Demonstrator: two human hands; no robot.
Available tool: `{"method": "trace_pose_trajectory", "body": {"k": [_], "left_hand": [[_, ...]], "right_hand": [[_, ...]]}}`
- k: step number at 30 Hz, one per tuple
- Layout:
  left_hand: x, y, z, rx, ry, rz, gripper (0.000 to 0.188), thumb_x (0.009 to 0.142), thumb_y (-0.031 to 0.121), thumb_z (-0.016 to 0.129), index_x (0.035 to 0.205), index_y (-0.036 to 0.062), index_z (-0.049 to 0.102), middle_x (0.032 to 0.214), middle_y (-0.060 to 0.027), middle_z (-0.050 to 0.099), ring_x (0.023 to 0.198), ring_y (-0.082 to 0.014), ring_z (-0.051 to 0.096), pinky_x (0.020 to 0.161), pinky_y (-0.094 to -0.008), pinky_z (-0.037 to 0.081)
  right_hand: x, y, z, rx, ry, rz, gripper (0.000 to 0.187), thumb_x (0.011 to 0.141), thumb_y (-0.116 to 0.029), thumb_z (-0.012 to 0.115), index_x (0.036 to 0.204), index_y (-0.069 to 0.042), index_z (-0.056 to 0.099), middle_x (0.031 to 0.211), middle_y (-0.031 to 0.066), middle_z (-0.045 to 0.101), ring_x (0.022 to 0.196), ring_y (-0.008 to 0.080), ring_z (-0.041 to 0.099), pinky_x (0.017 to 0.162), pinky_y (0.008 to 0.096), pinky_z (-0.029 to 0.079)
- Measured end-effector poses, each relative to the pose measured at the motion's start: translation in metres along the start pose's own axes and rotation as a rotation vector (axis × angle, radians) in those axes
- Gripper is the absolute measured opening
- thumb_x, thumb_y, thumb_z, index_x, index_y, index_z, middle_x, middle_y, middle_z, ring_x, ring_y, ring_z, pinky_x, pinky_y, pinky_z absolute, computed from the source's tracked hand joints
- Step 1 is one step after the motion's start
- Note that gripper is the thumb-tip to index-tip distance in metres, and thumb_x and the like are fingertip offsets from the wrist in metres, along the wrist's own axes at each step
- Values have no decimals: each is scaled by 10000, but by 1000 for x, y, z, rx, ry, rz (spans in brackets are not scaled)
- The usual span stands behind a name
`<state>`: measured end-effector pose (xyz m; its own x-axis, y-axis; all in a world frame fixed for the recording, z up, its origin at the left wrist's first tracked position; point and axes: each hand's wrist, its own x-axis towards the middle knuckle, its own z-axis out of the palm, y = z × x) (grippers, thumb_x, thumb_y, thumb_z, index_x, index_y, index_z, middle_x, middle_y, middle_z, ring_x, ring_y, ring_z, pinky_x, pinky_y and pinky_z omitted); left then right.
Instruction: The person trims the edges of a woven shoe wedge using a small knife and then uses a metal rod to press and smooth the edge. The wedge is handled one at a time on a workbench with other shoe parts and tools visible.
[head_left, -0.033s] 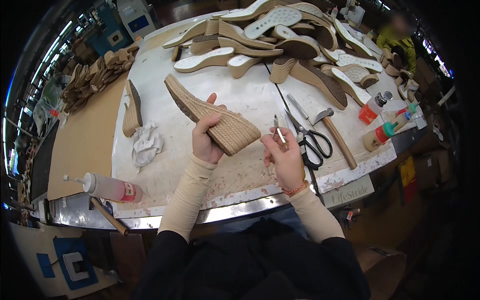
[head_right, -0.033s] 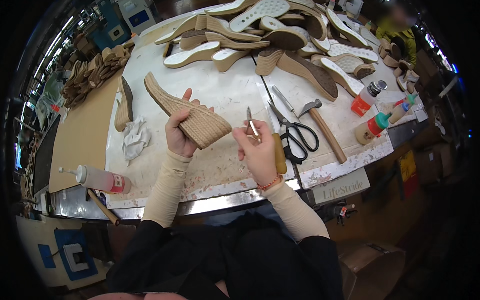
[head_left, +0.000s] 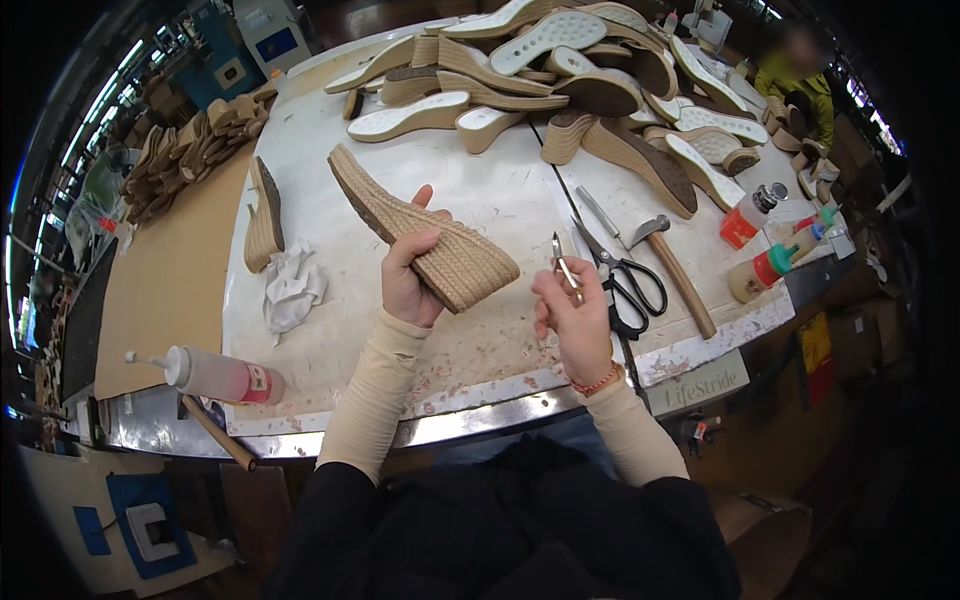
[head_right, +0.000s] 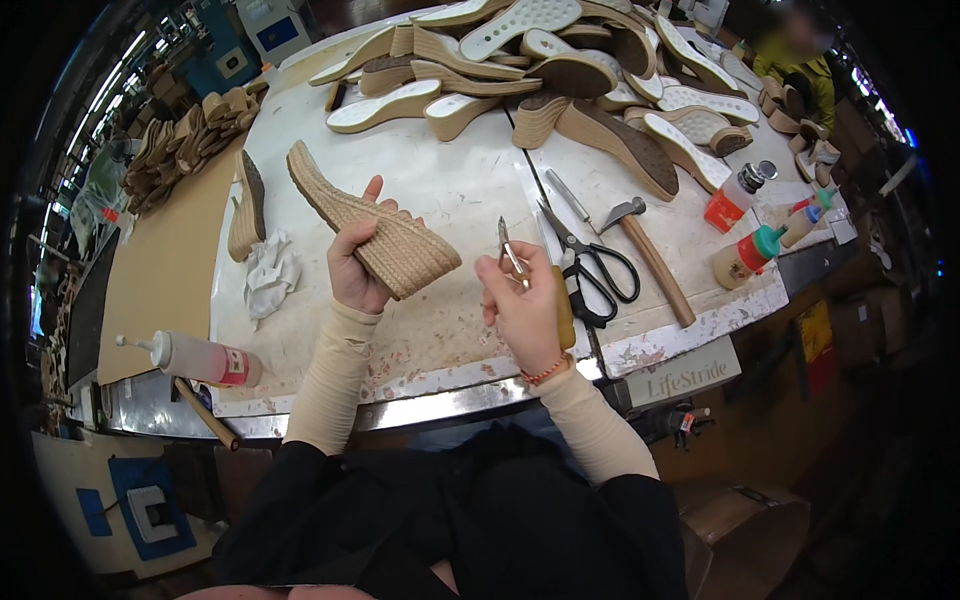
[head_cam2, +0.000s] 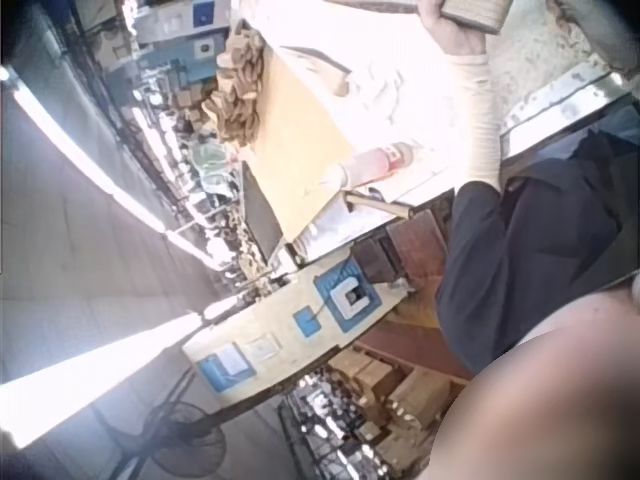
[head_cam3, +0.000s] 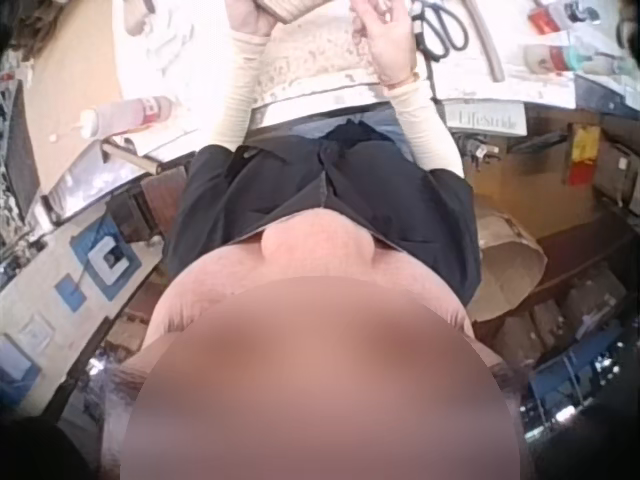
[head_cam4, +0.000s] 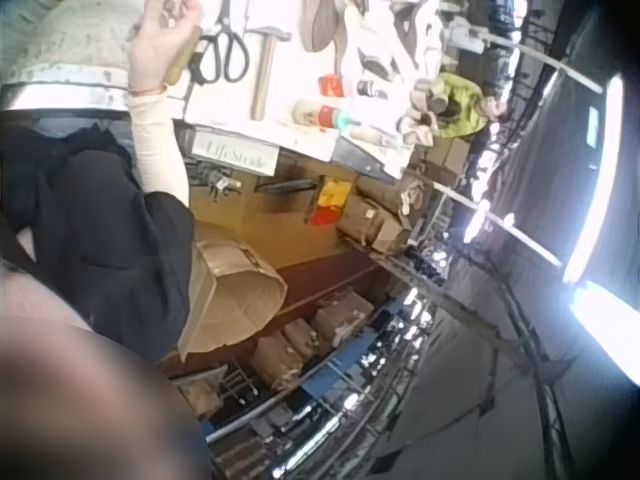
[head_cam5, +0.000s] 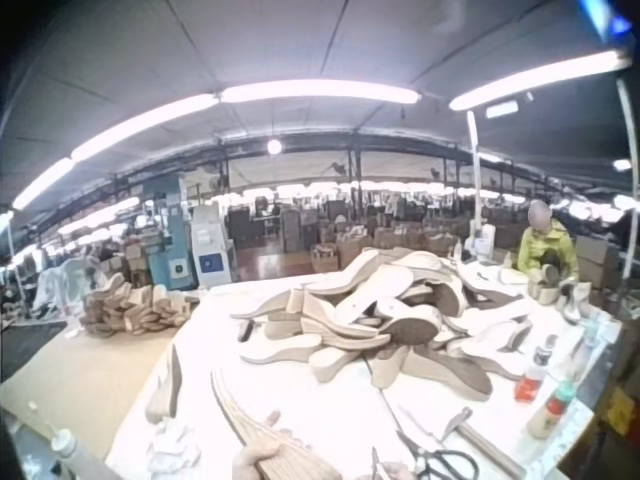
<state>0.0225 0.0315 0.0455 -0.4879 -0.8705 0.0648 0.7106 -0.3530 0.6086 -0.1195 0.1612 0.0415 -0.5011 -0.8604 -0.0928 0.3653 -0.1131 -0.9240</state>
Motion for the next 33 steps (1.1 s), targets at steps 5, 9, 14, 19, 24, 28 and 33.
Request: {"method": "trace_pose_trajectory", "body": {"k": [5, 9, 14, 19, 24, 28, 33], "left_hand": [[4, -1, -22, 91, -48, 27, 749, 723, 52, 562, 1423, 25, 295, 990, -111, 525, 903, -259, 555, 937, -463, 469], [2, -6, -22, 105, -85, -12, 798, 689, 65, 578, 1430, 20, 283, 978, -109, 534, 897, -249, 558, 941, -446, 468], [-1, -11, -16, 133, -78, -63, 837, 655, 84, 600, 1428, 14, 285, 959, -102, 545, 877, -232, 562, 939, -429, 465], [-3, -12, -12, 146, -73, -55, 859, 640, 105, 613, 1428, 10, 284, 948, -100, 544, 860, -224, 562, 923, -417, 461], [-4, -11, -10, 145, -68, -51, 869, 639, 113, 619, 1431, 8, 278, 942, -96, 543, 858, -220, 562, 922, -414, 458], [-3, -12, -10, 167, -82, -30, 870, 642, 117, 622, 1432, 3, 275, 936, -92, 547, 863, -217, 567, 922, -414, 463], [-4, -12, -11, 192, -94, -20, 874, 639, 126, 622, 1432, -3, 277, 928, -90, 553, 869, -217, 572, 917, -419, 476]], "right_hand": [[-17, 0, -18, 63, -256, 141, 205, 1006, -207, 497, 905, -29, 511, 786, 81, 601, 598, 112, 565, 491, 243, 467], [-26, 1, -15, 3, -318, 243, 348, 1001, -276, 515, 830, 17, 592, 796, 106, 664, 666, 130, 635, 601, 280, 539], [-26, -3, -11, -18, -366, 315, 338, 1015, -243, 472, 902, 48, 600, 898, 194, 691, 785, 223, 693, 712, 329, 579], [-23, -3, -8, -20, -352, 361, 329, 1017, -230, 461, 897, 46, 592, 908, 210, 694, 794, 245, 704, 718, 339, 587], [-22, -3, -8, -17, -349, 374, 322, 1015, -229, 467, 882, 38, 587, 896, 207, 693, 779, 243, 705, 704, 339, 588], [-23, -2, -6, 28, -330, 378, 364, 1014, -258, 483, 909, 63, 619, 843, 152, 686, 731, 177, 678, 669, 291, 573], [-26, 3, -3, 81, -295, 354, 333, 1026, -257, 442, 819, -12, 528, 741, 138, 644, 608, 180, 636, 537, 283, 533]]}}
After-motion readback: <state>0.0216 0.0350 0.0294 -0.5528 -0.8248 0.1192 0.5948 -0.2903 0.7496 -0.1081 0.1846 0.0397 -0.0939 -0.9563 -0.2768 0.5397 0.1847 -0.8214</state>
